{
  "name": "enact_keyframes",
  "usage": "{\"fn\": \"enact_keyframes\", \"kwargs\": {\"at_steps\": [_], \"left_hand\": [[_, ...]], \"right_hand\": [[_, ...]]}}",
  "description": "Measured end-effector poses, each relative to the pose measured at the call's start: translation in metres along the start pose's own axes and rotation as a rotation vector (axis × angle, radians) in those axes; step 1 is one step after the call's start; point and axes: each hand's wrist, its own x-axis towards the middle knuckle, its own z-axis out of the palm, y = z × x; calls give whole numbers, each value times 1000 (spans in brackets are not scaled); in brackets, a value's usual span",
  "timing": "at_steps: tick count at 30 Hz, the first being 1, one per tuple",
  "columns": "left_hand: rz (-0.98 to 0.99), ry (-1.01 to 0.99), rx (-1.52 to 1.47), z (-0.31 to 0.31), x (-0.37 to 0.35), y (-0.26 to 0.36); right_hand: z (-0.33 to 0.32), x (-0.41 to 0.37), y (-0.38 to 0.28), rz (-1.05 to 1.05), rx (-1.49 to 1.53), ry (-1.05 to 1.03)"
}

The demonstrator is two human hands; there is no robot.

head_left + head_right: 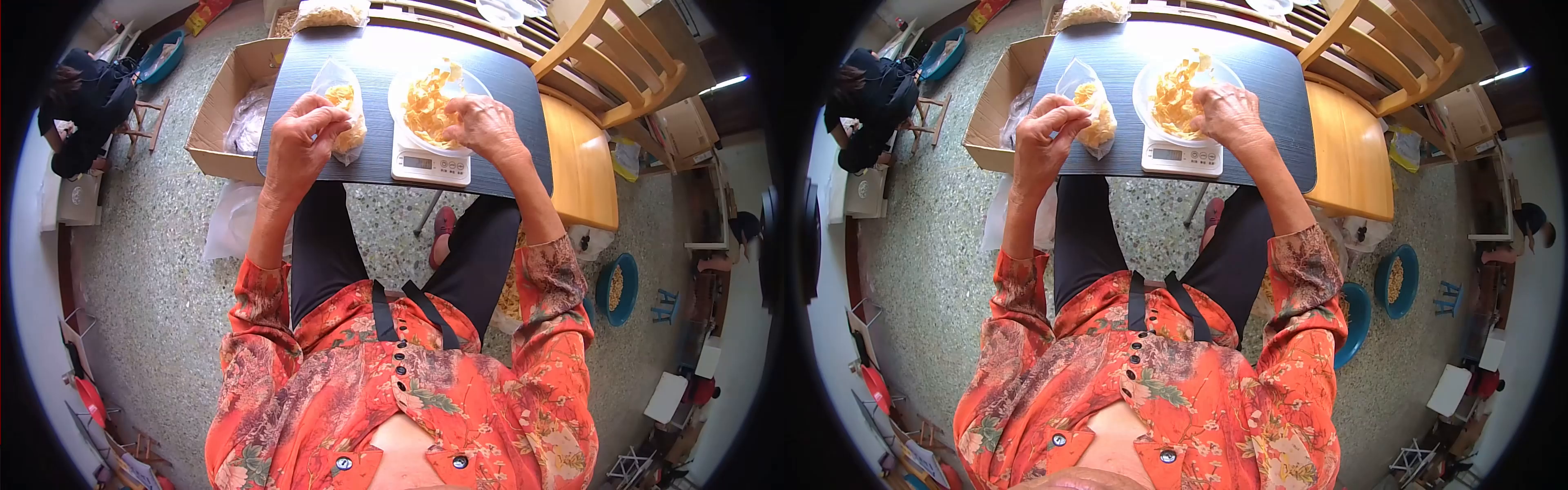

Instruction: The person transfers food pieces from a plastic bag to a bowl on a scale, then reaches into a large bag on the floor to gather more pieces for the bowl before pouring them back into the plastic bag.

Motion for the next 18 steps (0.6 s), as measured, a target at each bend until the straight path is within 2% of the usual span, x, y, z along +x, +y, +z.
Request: {"fn": "enact_keyframes", "kwargs": {"at_steps": [2, 4, 11, 14, 16, 17, 18], "left_hand": [[-4, -4, 5, 0, -1, 0], [-50, -2, -36, 1, -2, 1], [-25, 36, -35, 3, -1, 3], [-6, 62, -37, 4, 0, 5], [6, 66, -43, 6, 1, 6], [9, 66, -46, 8, 1, 6], [8, 70, -48, 10, 2, 6]], "right_hand": [[5, 2, 2, 1, 37, -25], [10, 2, 3, -47, 85, 66], [17, 5, 12, -125, 111, 170], [14, 7, 21, -173, 246, 258], [7, 6, 25, -115, 448, 241], [4, 6, 26, -113, 445, 243], [1, 7, 27, -6, 649, 178]]}}
